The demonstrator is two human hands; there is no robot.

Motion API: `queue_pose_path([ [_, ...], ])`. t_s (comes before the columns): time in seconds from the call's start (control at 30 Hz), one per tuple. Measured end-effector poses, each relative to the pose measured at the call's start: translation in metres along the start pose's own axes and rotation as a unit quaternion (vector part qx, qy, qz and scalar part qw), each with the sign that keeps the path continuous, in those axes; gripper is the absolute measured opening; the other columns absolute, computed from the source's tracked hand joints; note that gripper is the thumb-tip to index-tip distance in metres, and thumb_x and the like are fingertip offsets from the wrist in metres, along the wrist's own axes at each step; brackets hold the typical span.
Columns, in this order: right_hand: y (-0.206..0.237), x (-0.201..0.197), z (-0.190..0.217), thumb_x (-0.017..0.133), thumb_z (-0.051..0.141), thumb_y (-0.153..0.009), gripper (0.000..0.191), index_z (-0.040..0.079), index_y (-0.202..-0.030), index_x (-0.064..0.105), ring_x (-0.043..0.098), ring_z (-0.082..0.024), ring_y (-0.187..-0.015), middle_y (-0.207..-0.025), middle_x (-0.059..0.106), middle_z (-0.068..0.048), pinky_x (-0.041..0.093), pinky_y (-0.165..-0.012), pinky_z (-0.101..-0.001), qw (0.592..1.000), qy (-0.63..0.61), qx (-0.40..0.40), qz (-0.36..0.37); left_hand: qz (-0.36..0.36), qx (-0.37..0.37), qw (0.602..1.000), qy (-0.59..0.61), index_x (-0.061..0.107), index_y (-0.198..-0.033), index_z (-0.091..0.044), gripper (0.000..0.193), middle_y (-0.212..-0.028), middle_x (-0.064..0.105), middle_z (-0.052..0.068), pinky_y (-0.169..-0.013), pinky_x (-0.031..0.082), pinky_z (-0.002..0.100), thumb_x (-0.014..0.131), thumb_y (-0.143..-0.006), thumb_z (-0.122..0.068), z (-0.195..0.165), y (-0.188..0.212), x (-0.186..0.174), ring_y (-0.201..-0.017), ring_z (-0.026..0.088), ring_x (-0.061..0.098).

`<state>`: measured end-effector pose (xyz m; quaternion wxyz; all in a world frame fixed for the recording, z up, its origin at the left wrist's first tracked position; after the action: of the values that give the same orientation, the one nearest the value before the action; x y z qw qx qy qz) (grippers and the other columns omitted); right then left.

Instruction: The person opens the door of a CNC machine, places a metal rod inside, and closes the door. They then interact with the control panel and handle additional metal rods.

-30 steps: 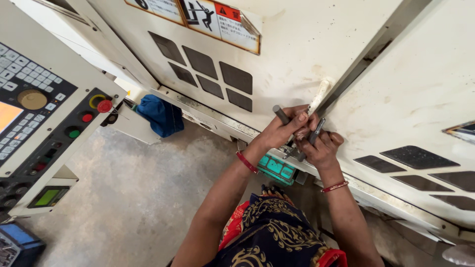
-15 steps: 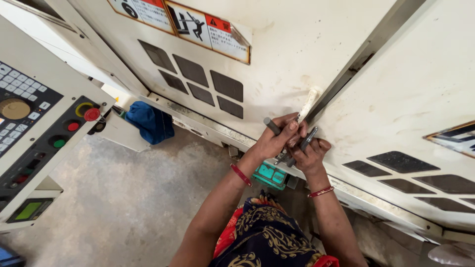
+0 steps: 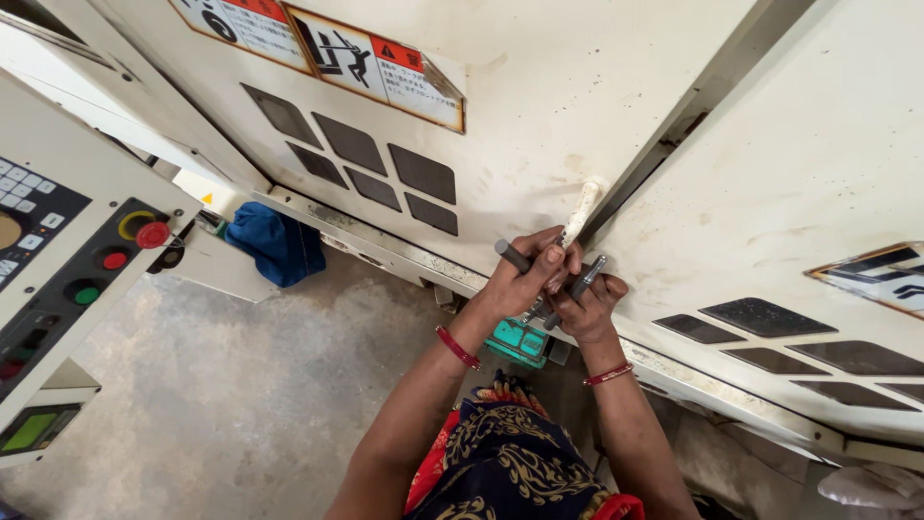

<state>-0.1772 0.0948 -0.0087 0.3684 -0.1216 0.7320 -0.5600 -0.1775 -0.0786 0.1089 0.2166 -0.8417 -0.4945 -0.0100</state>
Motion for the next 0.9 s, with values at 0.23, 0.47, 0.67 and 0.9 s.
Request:
queue_pose_path([
  [0.23, 0.001, -0.001, 0.0, 0.081, 0.023, -0.08, 0.016, 0.028, -0.083, 0.065, 0.067, -0.016, -0.097, -0.094, 0.068, 0.007, 0.03, -0.087, -0.0386, 1.0, -0.015, 0.004, 0.009, 0.002, -0.009, 1.0, 0.008, 0.061, -0.096, -0.005, 0.064, -0.068, 0.046, -0.005, -0.059, 0.035, 0.023, 0.053, -0.101, -0.068, 0.001, 0.001, -0.001, -0.065, 0.005, 0.043],
  [0.47, -0.004, -0.004, 0.006, 0.08, 0.025, -0.086, 0.014, 0.026, -0.091, 0.068, 0.064, -0.017, -0.099, -0.095, 0.067, 0.005, 0.031, -0.088, -0.0389, 0.999, 0.007, 0.017, 0.027, 0.014, -0.009, 1.0, 0.009, 0.062, -0.097, -0.004, 0.065, -0.071, 0.048, -0.004, -0.059, 0.036, 0.024, 0.054, -0.1, -0.068, -0.002, 0.001, -0.003, -0.066, 0.005, 0.045],
  [0.67, -0.008, -0.007, 0.012, 0.08, 0.026, -0.088, 0.016, 0.025, -0.095, 0.065, 0.064, -0.016, -0.103, -0.1, 0.07, 0.005, 0.031, -0.088, -0.0398, 0.999, 0.014, 0.014, 0.045, 0.043, -0.026, 0.999, 0.008, 0.063, -0.098, -0.004, 0.065, -0.07, 0.048, -0.005, -0.059, 0.037, 0.023, 0.055, -0.1, -0.069, -0.008, 0.001, -0.011, -0.066, 0.005, 0.045],
  [0.9, -0.012, -0.006, 0.015, 0.084, 0.024, -0.089, 0.02, 0.025, -0.098, 0.067, 0.062, -0.015, -0.104, -0.101, 0.067, 0.005, 0.031, -0.088, -0.0396, 0.999, 0.036, 0.007, 0.029, 0.068, -0.036, 0.997, 0.018, 0.064, -0.098, -0.003, 0.065, -0.07, 0.048, -0.004, -0.059, 0.037, 0.024, 0.056, -0.1, -0.067, -0.01, 0.0, -0.016, -0.066, 0.005, 0.045],
])
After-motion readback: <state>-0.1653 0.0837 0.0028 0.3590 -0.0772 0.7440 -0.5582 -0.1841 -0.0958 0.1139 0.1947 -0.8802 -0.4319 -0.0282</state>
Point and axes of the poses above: each hand's wrist, its own y-axis away from the middle knuckle, its own x-axis out of the palm, z = x × y, the point moved 1 cm from there along -y, towards the middle knuckle
